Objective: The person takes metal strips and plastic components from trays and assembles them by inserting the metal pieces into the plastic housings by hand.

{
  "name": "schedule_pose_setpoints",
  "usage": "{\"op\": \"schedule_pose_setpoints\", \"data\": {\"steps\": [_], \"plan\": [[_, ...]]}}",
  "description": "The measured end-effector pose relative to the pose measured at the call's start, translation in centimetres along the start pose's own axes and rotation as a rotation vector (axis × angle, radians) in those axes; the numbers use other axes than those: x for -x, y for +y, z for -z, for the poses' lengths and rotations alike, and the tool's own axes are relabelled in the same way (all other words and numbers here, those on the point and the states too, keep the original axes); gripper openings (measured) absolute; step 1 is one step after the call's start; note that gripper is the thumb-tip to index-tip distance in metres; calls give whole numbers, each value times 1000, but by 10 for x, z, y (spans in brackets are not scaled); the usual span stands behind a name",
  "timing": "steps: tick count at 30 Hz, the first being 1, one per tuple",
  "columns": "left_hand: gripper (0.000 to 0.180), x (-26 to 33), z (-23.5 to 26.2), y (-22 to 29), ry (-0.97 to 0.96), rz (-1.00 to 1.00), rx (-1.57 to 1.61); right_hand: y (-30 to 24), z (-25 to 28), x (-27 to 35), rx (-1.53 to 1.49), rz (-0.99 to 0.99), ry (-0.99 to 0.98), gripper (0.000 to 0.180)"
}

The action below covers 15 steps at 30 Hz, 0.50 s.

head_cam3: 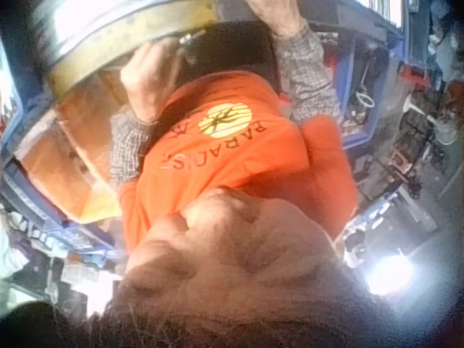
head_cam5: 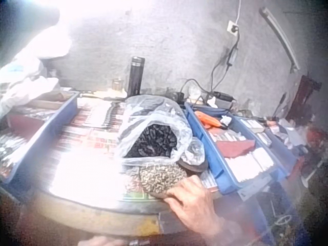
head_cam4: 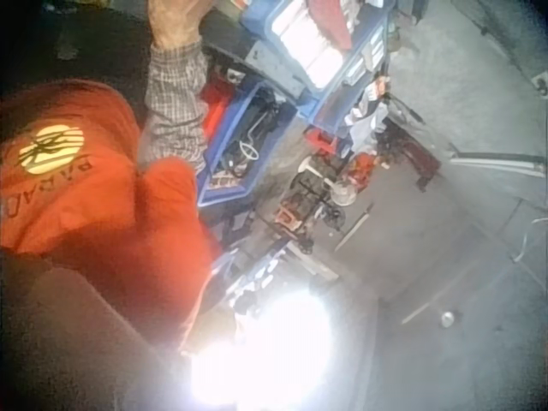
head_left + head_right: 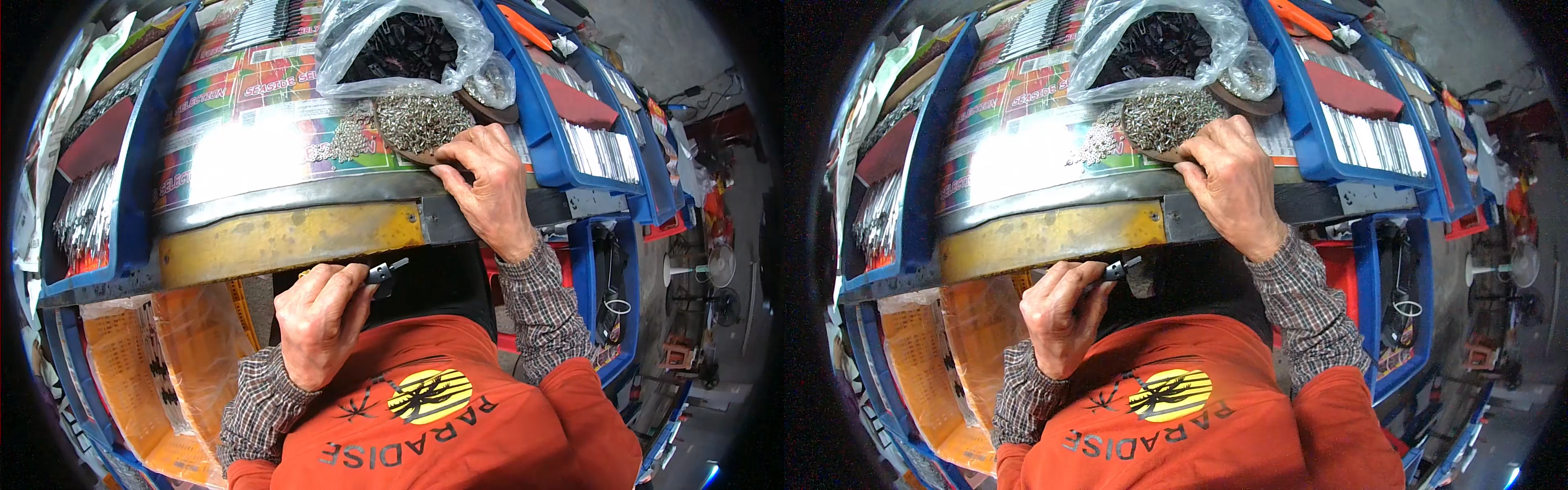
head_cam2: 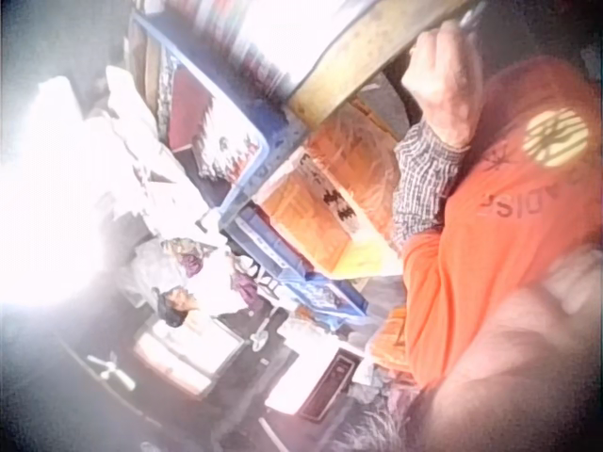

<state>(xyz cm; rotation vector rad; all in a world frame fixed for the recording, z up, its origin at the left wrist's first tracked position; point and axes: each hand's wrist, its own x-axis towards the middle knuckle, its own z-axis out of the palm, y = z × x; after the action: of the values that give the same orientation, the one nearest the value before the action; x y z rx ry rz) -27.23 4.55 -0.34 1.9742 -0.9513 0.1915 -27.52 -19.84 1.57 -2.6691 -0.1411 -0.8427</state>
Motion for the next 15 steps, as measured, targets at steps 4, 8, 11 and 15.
{"op": "schedule_pose_setpoints", "data": {"steps": [4, 8, 11, 15], "plan": [[19, 1, -1, -1, 6, -18, -3, 2, 0, -3, -43, -33, -21, 13], [18, 0, 0, 1, -32, 14, 3, 9, 3, -9, -80, -25, -111, 13], [17, -2, 0, 3, -54, 29, 18, 12, 3, -9, -121, -24, -133, 11], [21, 0, -1, 2, -58, 41, 33, 3, 4, -6, -193, -73, -79, 9]]}}
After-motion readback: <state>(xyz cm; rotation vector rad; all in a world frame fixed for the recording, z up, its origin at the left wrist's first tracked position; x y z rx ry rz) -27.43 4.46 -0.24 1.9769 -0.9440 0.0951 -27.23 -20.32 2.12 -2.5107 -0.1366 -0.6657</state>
